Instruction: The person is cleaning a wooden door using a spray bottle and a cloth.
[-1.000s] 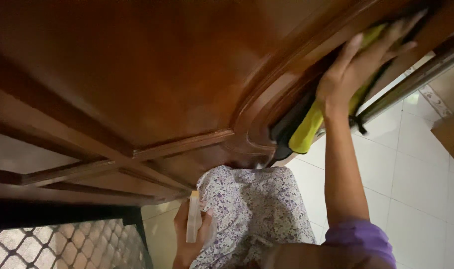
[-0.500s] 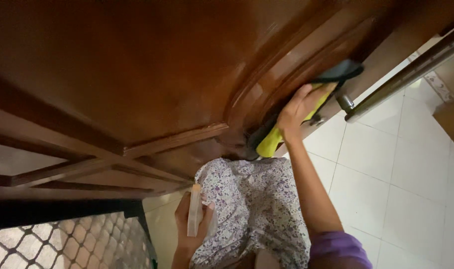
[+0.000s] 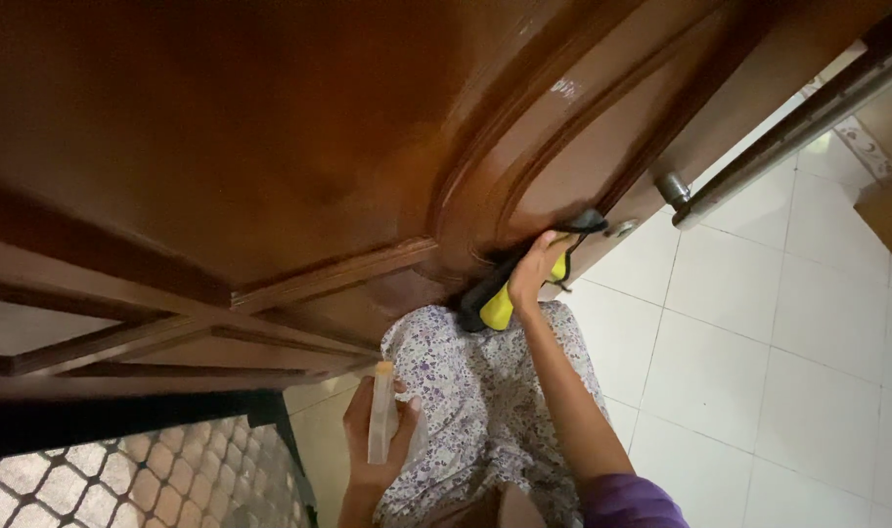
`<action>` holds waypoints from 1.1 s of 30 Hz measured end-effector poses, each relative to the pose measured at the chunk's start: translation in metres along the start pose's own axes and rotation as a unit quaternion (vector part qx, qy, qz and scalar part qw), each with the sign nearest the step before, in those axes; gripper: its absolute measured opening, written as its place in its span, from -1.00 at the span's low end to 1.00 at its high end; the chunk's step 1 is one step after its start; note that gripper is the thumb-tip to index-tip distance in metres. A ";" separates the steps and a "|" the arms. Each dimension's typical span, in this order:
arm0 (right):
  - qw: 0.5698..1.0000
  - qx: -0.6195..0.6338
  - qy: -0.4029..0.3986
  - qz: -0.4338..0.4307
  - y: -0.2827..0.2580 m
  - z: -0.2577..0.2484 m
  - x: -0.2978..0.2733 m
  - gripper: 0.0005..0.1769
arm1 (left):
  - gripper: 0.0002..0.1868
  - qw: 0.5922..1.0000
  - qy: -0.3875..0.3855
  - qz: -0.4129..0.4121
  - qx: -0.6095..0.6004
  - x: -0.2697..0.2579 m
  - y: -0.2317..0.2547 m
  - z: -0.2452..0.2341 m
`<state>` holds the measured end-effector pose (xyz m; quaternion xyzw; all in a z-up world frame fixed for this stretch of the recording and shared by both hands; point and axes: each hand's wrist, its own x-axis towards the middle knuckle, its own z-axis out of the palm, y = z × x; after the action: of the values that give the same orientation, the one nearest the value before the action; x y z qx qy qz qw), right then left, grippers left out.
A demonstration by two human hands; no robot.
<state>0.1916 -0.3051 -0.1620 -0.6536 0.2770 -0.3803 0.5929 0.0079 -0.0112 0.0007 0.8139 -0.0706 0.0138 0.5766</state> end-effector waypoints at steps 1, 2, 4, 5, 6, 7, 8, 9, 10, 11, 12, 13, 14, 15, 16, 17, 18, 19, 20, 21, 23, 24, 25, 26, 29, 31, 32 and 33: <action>1.000 0.000 -0.001 0.001 0.011 0.000 0.001 0.00 | -0.80 1.000 0.001 -0.001 0.000 0.000 0.000 0.001; 1.000 0.001 0.006 0.002 0.022 0.001 0.001 0.00 | -0.79 0.999 0.008 0.010 -0.029 0.000 -0.001 0.002; 1.000 0.002 0.013 0.003 0.037 0.000 -0.001 -0.01 | -0.77 0.998 0.014 0.020 -0.059 -0.001 0.001 0.002; 1.000 -0.002 0.006 0.007 0.042 -0.001 -0.002 -0.02 | -0.77 0.998 0.016 0.023 -0.060 -0.001 0.002 0.001; 1.000 -0.006 0.000 0.011 0.046 -0.002 -0.004 -0.04 | -0.76 0.998 0.017 0.027 -0.061 -0.001 0.004 0.001; 1.000 -0.006 0.000 0.011 0.049 -0.001 -0.005 -0.04 | -0.76 0.998 0.017 0.027 -0.061 -0.001 0.002 0.000; 1.000 -0.008 0.007 0.020 0.052 0.000 -0.007 -0.05 | -0.77 0.998 0.015 0.025 -0.050 0.000 0.001 0.000; 0.999 -0.010 0.014 0.029 0.055 0.000 -0.008 -0.05 | -0.78 0.999 0.012 0.024 -0.039 0.000 -0.001 0.000; 0.999 -0.010 0.013 0.029 0.068 -0.001 -0.007 -0.05 | -0.78 0.999 0.013 0.023 -0.039 0.000 -0.002 0.000; 0.997 -0.002 0.016 0.076 0.081 -0.001 -0.006 -0.06 | -0.77 0.999 0.012 0.026 -0.026 -0.001 -0.004 -0.001; 0.992 0.007 0.019 0.122 0.094 -0.001 -0.005 -0.07 | -0.75 0.999 0.012 0.029 -0.012 -0.001 -0.005 -0.001; 0.992 0.007 0.018 0.122 0.101 0.000 -0.004 -0.07 | -0.75 0.999 0.013 0.028 -0.012 0.000 -0.001 -0.001; 0.995 0.033 0.022 0.093 0.107 0.000 -0.003 -0.05 | -0.76 0.999 0.015 0.023 -0.036 0.000 0.003 -0.001; 0.996 0.059 0.028 0.065 0.114 0.000 -0.002 -0.02 | -0.76 0.998 0.017 0.017 -0.061 0.000 0.007 -0.001; 0.996 0.059 0.027 0.065 0.116 -0.003 -0.003 -0.02 | -0.76 0.998 0.017 0.017 -0.062 -0.001 0.005 -0.001; 0.997 0.036 0.020 0.060 0.119 -0.004 -0.004 -0.04 | -0.76 0.998 0.012 0.021 -0.064 -0.001 0.003 -0.002; 0.998 0.012 0.013 0.054 0.122 -0.006 -0.005 -0.06 | -0.75 0.997 0.008 0.025 -0.066 -0.002 0.002 -0.002; 0.998 0.012 0.012 0.054 0.123 -0.007 -0.005 -0.06 | -0.75 0.997 0.009 0.025 -0.066 -0.002 0.003 -0.002; 0.992 0.084 -0.002 0.091 0.125 -0.008 -0.005 -0.05 | -0.73 0.998 0.010 0.007 -0.065 -0.002 0.004 -0.001; 0.980 0.155 -0.015 0.127 0.127 -0.009 -0.005 -0.04 | -0.71 0.998 0.011 -0.010 -0.065 -0.002 0.006 -0.001; 0.981 0.135 -0.015 0.140 0.131 -0.012 -0.006 -0.05 | -0.72 0.999 0.016 0.018 -0.024 -0.005 -0.003 -0.003; 0.982 0.114 -0.013 0.153 0.133 -0.014 -0.005 -0.06 | -0.73 0.999 0.020 0.046 0.016 -0.005 -0.008 -0.003; 0.982 0.112 -0.013 0.152 0.124 -0.015 -0.007 -0.06 | -0.73 0.999 0.020 0.045 0.015 -0.007 -0.004 -0.003; 0.968 0.126 -0.002 0.215 0.115 -0.017 -0.009 -0.06 | -0.75 0.999 0.018 0.022 -0.032 -0.009 0.000 -0.003; 0.945 0.130 -0.012 0.301 0.080 -0.021 -0.020 -0.06 | -0.76 0.999 0.018 0.019 -0.046 -0.007 -0.002 -0.001; 0.937 0.117 -0.034 0.329 0.056 -0.025 -0.035 -0.05 | -0.75 0.999 0.020 0.033 -0.012 -0.008 -0.005 0.001; 0.949 0.101 -0.056 0.292 0.045 -0.025 -0.043 -0.03 | -0.76 0.999 0.013 0.016 -0.040 -0.009 -0.006 0.002; 0.960 0.085 -0.080 0.255 0.033 -0.025 -0.051 -0.01 | -0.76 0.998 0.008 0.000 -0.066 -0.009 -0.006 0.003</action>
<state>0.1453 -0.2821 -0.2034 -0.5365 0.3533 -0.1852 0.7437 -0.0006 -0.0108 -0.0070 0.7738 -0.0668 0.0151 0.6297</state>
